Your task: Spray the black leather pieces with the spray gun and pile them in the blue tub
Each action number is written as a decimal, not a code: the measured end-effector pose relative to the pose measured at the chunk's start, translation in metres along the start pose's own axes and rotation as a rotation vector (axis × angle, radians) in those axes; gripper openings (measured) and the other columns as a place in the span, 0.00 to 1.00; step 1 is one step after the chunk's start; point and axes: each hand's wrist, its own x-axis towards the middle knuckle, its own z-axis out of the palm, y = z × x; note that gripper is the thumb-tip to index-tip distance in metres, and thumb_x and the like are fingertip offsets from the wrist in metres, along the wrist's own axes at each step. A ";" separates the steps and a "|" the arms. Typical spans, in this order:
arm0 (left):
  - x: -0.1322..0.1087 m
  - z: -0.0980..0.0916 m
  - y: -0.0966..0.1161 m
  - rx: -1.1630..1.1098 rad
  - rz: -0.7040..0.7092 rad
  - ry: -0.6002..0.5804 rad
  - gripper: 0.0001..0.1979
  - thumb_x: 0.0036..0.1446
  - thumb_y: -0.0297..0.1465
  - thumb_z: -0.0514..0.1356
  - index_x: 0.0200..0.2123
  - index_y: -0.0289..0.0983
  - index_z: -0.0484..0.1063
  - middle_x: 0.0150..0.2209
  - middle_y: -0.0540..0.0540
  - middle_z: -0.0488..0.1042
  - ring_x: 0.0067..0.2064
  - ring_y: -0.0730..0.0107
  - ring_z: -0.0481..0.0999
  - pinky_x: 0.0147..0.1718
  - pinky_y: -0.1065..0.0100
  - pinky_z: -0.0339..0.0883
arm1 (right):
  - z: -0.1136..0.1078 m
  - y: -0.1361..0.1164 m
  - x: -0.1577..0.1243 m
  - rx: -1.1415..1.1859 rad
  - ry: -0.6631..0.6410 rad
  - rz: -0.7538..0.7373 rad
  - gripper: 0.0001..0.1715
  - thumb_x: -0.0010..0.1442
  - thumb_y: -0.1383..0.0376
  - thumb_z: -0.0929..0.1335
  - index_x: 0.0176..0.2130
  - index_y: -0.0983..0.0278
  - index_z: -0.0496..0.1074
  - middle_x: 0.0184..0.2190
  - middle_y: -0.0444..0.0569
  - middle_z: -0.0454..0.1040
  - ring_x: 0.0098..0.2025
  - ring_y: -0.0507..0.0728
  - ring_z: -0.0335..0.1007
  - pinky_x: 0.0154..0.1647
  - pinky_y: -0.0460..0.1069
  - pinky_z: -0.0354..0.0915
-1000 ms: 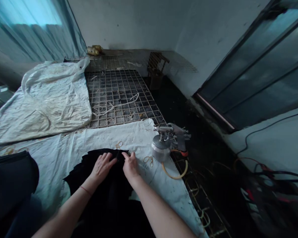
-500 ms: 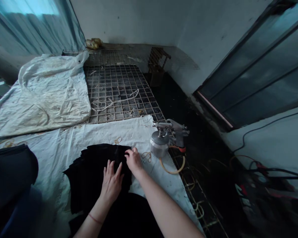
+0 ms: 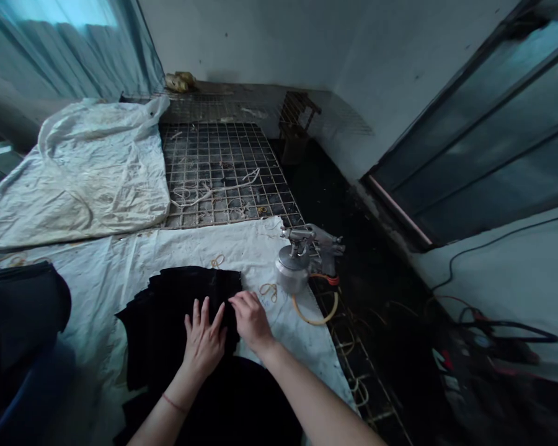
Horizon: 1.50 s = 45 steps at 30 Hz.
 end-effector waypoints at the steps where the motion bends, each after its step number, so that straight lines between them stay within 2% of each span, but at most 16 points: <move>1: 0.001 -0.001 0.000 -0.001 -0.004 -0.002 0.27 0.59 0.32 0.55 0.62 0.47 0.59 0.67 0.36 0.51 0.68 0.40 0.44 0.58 0.36 0.49 | 0.008 0.000 0.005 -0.006 -0.043 -0.021 0.16 0.64 0.74 0.59 0.41 0.64 0.74 0.40 0.51 0.73 0.45 0.56 0.67 0.49 0.51 0.65; 3: 0.004 -0.006 0.000 -0.003 -0.010 -0.023 0.26 0.58 0.31 0.55 0.61 0.46 0.61 0.66 0.37 0.52 0.67 0.40 0.45 0.58 0.36 0.49 | 0.024 0.001 0.021 -0.062 -0.106 0.031 0.15 0.61 0.76 0.61 0.42 0.65 0.73 0.42 0.52 0.73 0.46 0.57 0.66 0.50 0.52 0.64; 5: 0.008 -0.012 -0.002 -0.008 -0.023 -0.074 0.25 0.58 0.32 0.54 0.60 0.45 0.63 0.65 0.37 0.55 0.67 0.41 0.47 0.57 0.38 0.52 | 0.035 0.002 0.037 -0.146 -0.158 0.135 0.11 0.58 0.73 0.66 0.42 0.66 0.73 0.40 0.53 0.73 0.45 0.59 0.66 0.49 0.53 0.64; 7: 0.013 -0.019 -0.004 -0.013 -0.037 -0.129 0.23 0.59 0.31 0.52 0.58 0.42 0.65 0.64 0.36 0.57 0.66 0.43 0.50 0.56 0.40 0.55 | 0.039 0.002 0.048 -0.208 -0.191 0.186 0.09 0.55 0.69 0.71 0.39 0.65 0.75 0.39 0.53 0.72 0.44 0.60 0.65 0.49 0.54 0.64; 10: 0.015 -0.023 -0.006 -0.012 -0.019 -0.165 0.22 0.58 0.30 0.52 0.56 0.42 0.67 0.64 0.36 0.57 0.66 0.42 0.49 0.55 0.39 0.56 | 0.033 0.001 0.050 -0.235 -0.200 0.147 0.05 0.53 0.67 0.72 0.35 0.64 0.76 0.39 0.52 0.70 0.43 0.59 0.65 0.48 0.52 0.63; 13: 0.008 -0.015 -0.007 -0.017 0.017 -0.119 0.23 0.57 0.30 0.55 0.56 0.44 0.66 0.66 0.37 0.53 0.67 0.40 0.45 0.56 0.36 0.52 | 0.026 -0.003 0.042 -0.260 -0.190 0.093 0.02 0.55 0.67 0.71 0.33 0.64 0.75 0.40 0.52 0.70 0.44 0.59 0.64 0.48 0.52 0.63; 17: -0.005 0.001 -0.009 -0.045 0.044 0.018 0.22 0.58 0.29 0.53 0.57 0.40 0.64 0.67 0.35 0.49 0.68 0.43 0.41 0.59 0.38 0.50 | 0.023 -0.005 0.033 -0.256 -0.226 0.034 0.10 0.58 0.60 0.69 0.37 0.65 0.74 0.39 0.53 0.73 0.47 0.61 0.65 0.50 0.55 0.61; 19: -0.008 0.006 -0.011 -0.066 0.053 0.067 0.20 0.59 0.29 0.52 0.55 0.37 0.65 0.66 0.33 0.49 0.69 0.44 0.41 0.59 0.39 0.49 | 0.023 -0.004 0.034 -0.210 -0.289 0.133 0.14 0.58 0.59 0.69 0.41 0.66 0.74 0.39 0.54 0.75 0.46 0.61 0.68 0.49 0.54 0.62; 22: -0.009 0.006 -0.011 -0.103 0.051 0.091 0.17 0.60 0.31 0.52 0.52 0.34 0.66 0.65 0.31 0.51 0.69 0.46 0.40 0.60 0.39 0.48 | 0.023 0.002 0.043 -0.106 -0.410 0.352 0.14 0.56 0.64 0.69 0.43 0.65 0.75 0.39 0.52 0.78 0.42 0.58 0.73 0.43 0.49 0.64; 26: -0.008 0.002 -0.011 -0.127 0.034 0.055 0.21 0.59 0.33 0.53 0.55 0.35 0.63 0.66 0.34 0.51 0.69 0.45 0.39 0.59 0.37 0.49 | 0.022 0.007 0.059 -0.073 -0.510 0.436 0.13 0.46 0.69 0.72 0.36 0.61 0.78 0.30 0.46 0.79 0.33 0.56 0.75 0.33 0.46 0.65; 28: -0.009 0.001 -0.010 -0.113 0.025 0.026 0.24 0.58 0.33 0.54 0.58 0.38 0.61 0.67 0.36 0.50 0.69 0.43 0.39 0.59 0.37 0.48 | 0.023 0.006 0.062 -0.106 -0.508 0.434 0.16 0.43 0.71 0.71 0.36 0.59 0.79 0.32 0.47 0.80 0.37 0.58 0.75 0.37 0.48 0.65; 31: -0.010 -0.002 -0.005 -0.080 0.015 -0.022 0.26 0.56 0.32 0.56 0.59 0.42 0.62 0.68 0.39 0.47 0.68 0.39 0.38 0.59 0.36 0.47 | 0.022 0.003 0.059 -0.164 -0.470 0.407 0.21 0.44 0.70 0.71 0.40 0.55 0.78 0.40 0.49 0.79 0.48 0.64 0.71 0.50 0.58 0.61; 34: -0.006 -0.012 -0.002 -0.069 -0.002 -0.048 0.24 0.57 0.35 0.55 0.57 0.43 0.65 0.67 0.40 0.50 0.67 0.39 0.42 0.58 0.38 0.49 | 0.020 0.000 0.053 -0.226 -0.516 0.370 0.18 0.46 0.67 0.71 0.39 0.55 0.79 0.41 0.51 0.79 0.54 0.69 0.65 0.54 0.65 0.56; 38: 0.022 -0.035 -0.021 -0.038 -0.079 -0.047 0.24 0.62 0.33 0.49 0.61 0.43 0.59 0.65 0.41 0.56 0.59 0.51 0.61 0.50 0.50 0.63 | 0.016 -0.003 0.050 -0.276 -0.592 0.354 0.12 0.49 0.64 0.71 0.37 0.58 0.79 0.39 0.54 0.79 0.56 0.71 0.61 0.54 0.69 0.54; 42: 0.054 -0.044 -0.058 0.064 0.072 -0.093 0.23 0.59 0.26 0.49 0.57 0.45 0.66 0.60 0.44 0.64 0.55 0.52 0.63 0.49 0.51 0.61 | 0.018 -0.004 0.049 -0.298 -0.578 0.335 0.14 0.51 0.65 0.69 0.39 0.59 0.78 0.42 0.55 0.78 0.56 0.72 0.60 0.53 0.70 0.54; 45: 0.060 -0.043 -0.073 0.063 0.109 -0.106 0.23 0.60 0.27 0.49 0.58 0.47 0.65 0.59 0.43 0.65 0.55 0.53 0.63 0.49 0.52 0.61 | 0.020 -0.003 0.048 -0.325 -0.540 0.335 0.16 0.51 0.67 0.69 0.42 0.61 0.77 0.43 0.57 0.78 0.55 0.72 0.61 0.52 0.70 0.55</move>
